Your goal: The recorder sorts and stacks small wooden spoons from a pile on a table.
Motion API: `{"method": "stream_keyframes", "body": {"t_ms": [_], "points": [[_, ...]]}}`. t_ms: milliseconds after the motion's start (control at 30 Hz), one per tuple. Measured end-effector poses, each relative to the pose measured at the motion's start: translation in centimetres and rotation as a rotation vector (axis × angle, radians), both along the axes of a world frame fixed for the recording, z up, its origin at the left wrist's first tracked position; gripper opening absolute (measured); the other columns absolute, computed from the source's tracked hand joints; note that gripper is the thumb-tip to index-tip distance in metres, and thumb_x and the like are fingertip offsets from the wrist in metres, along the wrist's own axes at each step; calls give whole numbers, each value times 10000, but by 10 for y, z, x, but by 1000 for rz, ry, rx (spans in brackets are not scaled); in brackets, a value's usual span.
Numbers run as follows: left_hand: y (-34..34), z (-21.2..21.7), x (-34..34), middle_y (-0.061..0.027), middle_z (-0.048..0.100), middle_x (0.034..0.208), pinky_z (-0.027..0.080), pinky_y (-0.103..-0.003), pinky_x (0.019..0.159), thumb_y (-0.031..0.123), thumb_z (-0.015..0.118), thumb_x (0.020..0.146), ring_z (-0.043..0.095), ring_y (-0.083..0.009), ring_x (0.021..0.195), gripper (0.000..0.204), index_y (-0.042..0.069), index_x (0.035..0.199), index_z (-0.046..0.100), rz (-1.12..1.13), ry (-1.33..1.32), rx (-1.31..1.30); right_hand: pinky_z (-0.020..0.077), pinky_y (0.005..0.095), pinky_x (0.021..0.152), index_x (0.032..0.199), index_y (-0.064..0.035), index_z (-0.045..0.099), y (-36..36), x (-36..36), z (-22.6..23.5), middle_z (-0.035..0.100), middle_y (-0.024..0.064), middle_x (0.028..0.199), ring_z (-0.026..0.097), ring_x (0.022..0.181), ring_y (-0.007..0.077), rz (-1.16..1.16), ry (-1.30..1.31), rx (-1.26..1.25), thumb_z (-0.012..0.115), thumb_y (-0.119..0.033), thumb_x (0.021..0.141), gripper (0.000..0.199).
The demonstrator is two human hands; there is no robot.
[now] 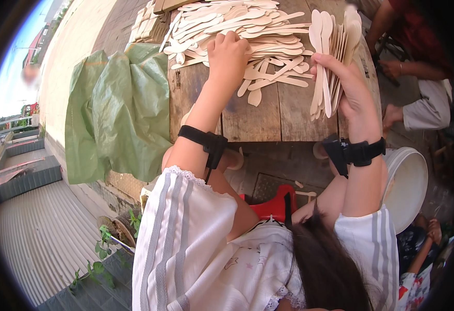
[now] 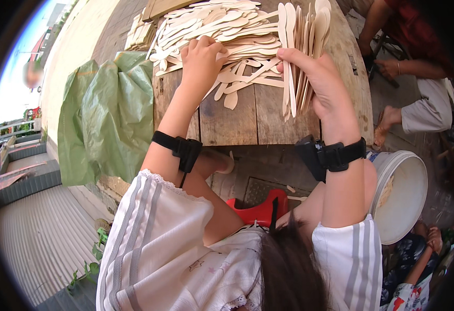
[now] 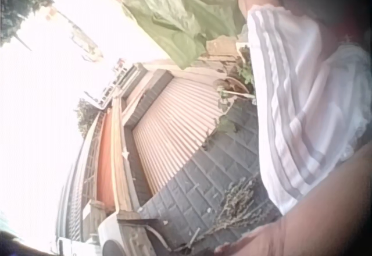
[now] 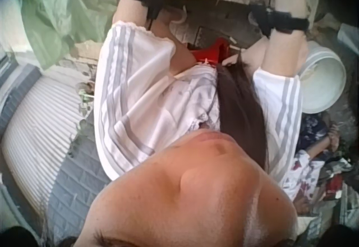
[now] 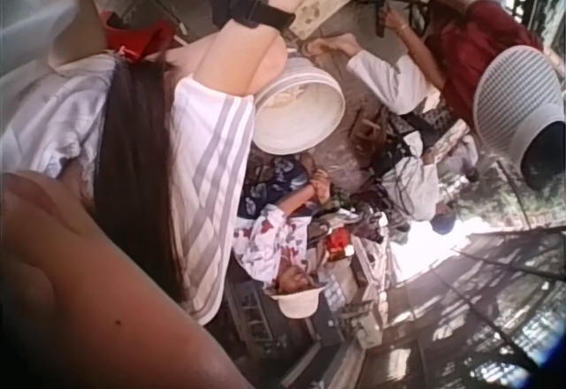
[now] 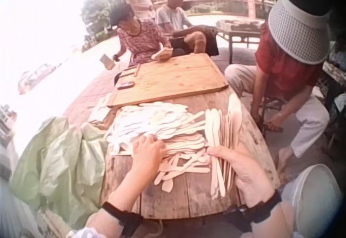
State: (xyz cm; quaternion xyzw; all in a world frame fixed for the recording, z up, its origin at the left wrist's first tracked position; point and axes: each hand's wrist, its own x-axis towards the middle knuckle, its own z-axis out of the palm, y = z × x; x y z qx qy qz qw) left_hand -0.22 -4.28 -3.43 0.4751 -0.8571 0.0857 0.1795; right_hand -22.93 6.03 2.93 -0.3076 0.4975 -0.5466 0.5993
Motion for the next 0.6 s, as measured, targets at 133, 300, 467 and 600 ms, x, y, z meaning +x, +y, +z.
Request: {"method": "stream_keyframes", "body": {"t_ms": [133,300,467,600], "points": [[2,6,-3,-5,628,868,298,-413,917,217,672,796,544,-220,936,111,155,884,646,-13,-16,-3,513,222,615,975,0,617,1,-4,3,649,57,751,626,661,105,-26,9,-34,709,-163,797,258],[11,29,-7,-36,653,807,395,-357,815,184,627,845,584,-229,833,84,102,863,634,63,138,127,505,219,622,998,0,601,-3,-3,0,651,50,780,624,681,101,-108,61,-84,704,-137,799,262],[9,43,-3,-52,648,814,448,-262,670,150,610,879,578,-162,734,115,41,903,637,-141,553,460,495,244,697,1031,13,599,-5,-2,3,675,67,831,633,763,114,-251,437,-275,681,-126,802,280],[13,55,-1,-38,639,814,448,-249,701,80,617,869,553,-122,739,88,17,925,643,-398,716,538,491,259,767,1067,17,586,-3,-1,6,683,85,936,635,836,116,-54,559,-365,666,-114,792,315]]}}
